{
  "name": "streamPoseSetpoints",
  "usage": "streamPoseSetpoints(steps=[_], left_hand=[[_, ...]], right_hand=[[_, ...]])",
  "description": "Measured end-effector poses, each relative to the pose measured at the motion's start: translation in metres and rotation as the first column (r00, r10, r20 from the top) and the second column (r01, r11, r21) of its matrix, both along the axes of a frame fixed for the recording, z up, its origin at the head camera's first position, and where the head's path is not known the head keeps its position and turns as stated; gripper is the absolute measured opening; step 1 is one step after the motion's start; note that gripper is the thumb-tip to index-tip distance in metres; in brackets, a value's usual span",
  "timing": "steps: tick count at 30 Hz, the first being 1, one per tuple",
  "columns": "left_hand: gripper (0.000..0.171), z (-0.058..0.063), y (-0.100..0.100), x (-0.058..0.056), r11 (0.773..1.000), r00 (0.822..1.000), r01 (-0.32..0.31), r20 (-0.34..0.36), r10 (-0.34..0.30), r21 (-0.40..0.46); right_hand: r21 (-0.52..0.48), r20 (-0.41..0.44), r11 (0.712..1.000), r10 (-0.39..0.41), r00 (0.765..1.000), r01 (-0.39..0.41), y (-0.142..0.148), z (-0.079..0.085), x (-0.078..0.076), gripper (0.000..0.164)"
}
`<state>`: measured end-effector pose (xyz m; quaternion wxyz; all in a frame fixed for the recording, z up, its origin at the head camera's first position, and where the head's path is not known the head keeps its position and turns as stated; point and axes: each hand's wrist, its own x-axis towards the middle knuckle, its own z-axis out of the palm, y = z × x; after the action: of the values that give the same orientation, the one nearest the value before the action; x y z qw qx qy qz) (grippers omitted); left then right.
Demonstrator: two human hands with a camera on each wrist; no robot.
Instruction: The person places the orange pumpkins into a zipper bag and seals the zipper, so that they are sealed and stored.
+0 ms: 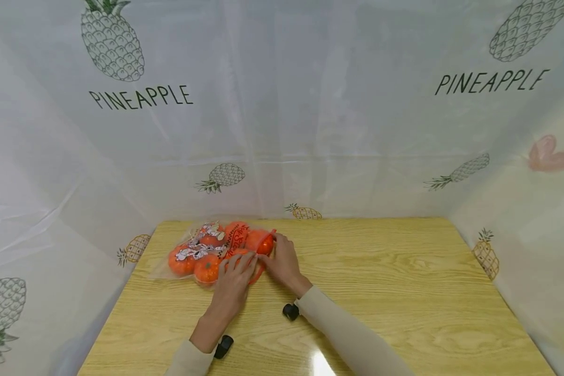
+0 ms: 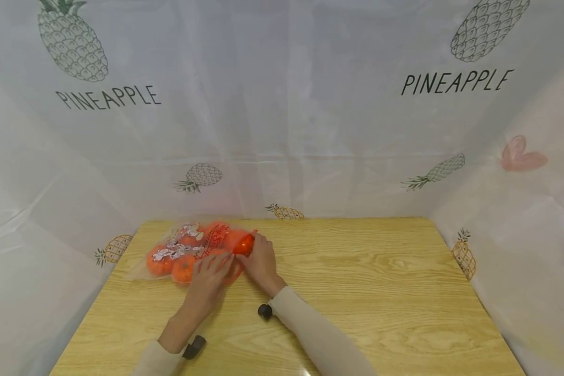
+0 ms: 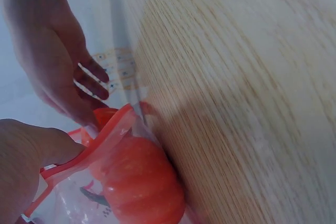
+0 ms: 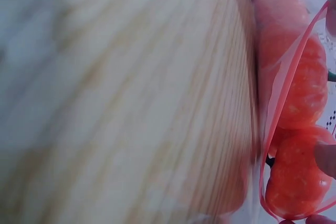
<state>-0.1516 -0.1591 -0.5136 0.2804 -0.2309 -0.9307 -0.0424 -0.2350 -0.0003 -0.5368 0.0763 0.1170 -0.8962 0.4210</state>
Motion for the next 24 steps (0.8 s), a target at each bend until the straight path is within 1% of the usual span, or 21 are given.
streamPoseSetpoints(steps=[5, 11, 16, 19, 24], left_hand=[[0.054, 0.0007, -0.0001, -0.0005, 1.0, 1.0, -0.009, 0.009, 0.009, 0.009], [0.059, 0.0014, -0.0024, -0.001, 0.997, 0.998, -0.005, 0.068, 0.0, 0.081], [0.062, 0.0016, -0.0047, -0.001, 0.991, 0.993, -0.001, 0.113, -0.014, 0.132], [0.063, 0.0024, -0.0049, -0.0008, 0.99, 0.993, 0.004, 0.117, -0.021, 0.142], [0.062, 0.0033, -0.0047, -0.0009, 0.988, 0.995, 0.014, 0.091, -0.028, 0.151]], right_hand=[[0.018, -0.031, 1.0, -0.012, 0.999, 0.013, 0.0007, -0.0021, -0.0016, 0.068], [0.026, -0.006, 0.999, -0.034, 0.999, 0.035, -0.0013, -0.0019, -0.0033, 0.068], [0.014, 0.009, 0.999, -0.045, 0.999, 0.045, -0.0029, -0.0006, -0.0035, 0.065], [-0.007, 0.01, 0.999, -0.052, 0.999, 0.052, -0.0041, -0.0004, -0.0052, 0.06], [-0.035, 0.024, 0.997, -0.063, 0.998, 0.064, -0.0058, -0.001, -0.0086, 0.055]])
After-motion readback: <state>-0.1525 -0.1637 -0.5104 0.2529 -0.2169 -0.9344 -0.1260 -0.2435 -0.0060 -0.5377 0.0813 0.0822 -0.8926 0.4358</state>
